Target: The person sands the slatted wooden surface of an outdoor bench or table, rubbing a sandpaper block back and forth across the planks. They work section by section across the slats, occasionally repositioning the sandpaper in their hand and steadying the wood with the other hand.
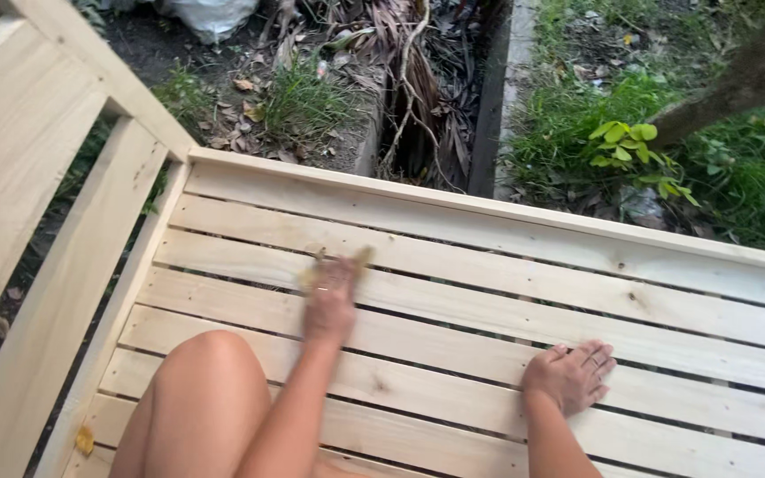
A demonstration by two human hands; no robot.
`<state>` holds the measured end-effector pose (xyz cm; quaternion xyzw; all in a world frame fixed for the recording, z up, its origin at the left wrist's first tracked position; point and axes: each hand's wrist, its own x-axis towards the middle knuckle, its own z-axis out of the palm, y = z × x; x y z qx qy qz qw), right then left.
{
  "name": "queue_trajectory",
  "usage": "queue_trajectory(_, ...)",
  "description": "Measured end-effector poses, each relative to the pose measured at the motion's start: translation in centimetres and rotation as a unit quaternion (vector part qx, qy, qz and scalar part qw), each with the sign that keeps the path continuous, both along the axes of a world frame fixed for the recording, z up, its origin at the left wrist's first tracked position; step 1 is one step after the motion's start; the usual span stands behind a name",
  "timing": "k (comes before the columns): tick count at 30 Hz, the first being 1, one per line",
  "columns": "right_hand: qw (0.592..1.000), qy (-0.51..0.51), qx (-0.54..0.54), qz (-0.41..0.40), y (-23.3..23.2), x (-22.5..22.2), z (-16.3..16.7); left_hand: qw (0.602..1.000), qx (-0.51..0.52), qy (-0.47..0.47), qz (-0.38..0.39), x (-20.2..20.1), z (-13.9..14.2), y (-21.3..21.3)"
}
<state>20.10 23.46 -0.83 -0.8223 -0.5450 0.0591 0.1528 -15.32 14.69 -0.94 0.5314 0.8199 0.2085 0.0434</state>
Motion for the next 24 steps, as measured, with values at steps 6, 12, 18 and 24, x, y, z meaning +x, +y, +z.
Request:
queue_trajectory(6, 1.0, -0.006, -0.011, -0.005, 0.4, 0.5, -0.6, 0.999, 0.014, 0.005, -0.05, 4.6, -0.5, 1.7)
queue_trajectory(12, 1.0, 0.004, -0.018, -0.008, 0.7, 0.6, -0.5, 0.927, 0.043, -0.097, -0.361, 17.5, 1.0, 5.2)
queue_trajectory(18, 0.999, -0.016, -0.025, -0.014, 1.1, 1.1, -1.3, 0.983, 0.076, -0.009, -0.168, 6.7, 1.1, 6.9)
queue_trajectory(24, 0.998, -0.04, -0.039, -0.035, 1.0, -3.4, -2.4, 0.993, 0.089, -0.016, 0.072, 2.8, 0.8, 10.1)
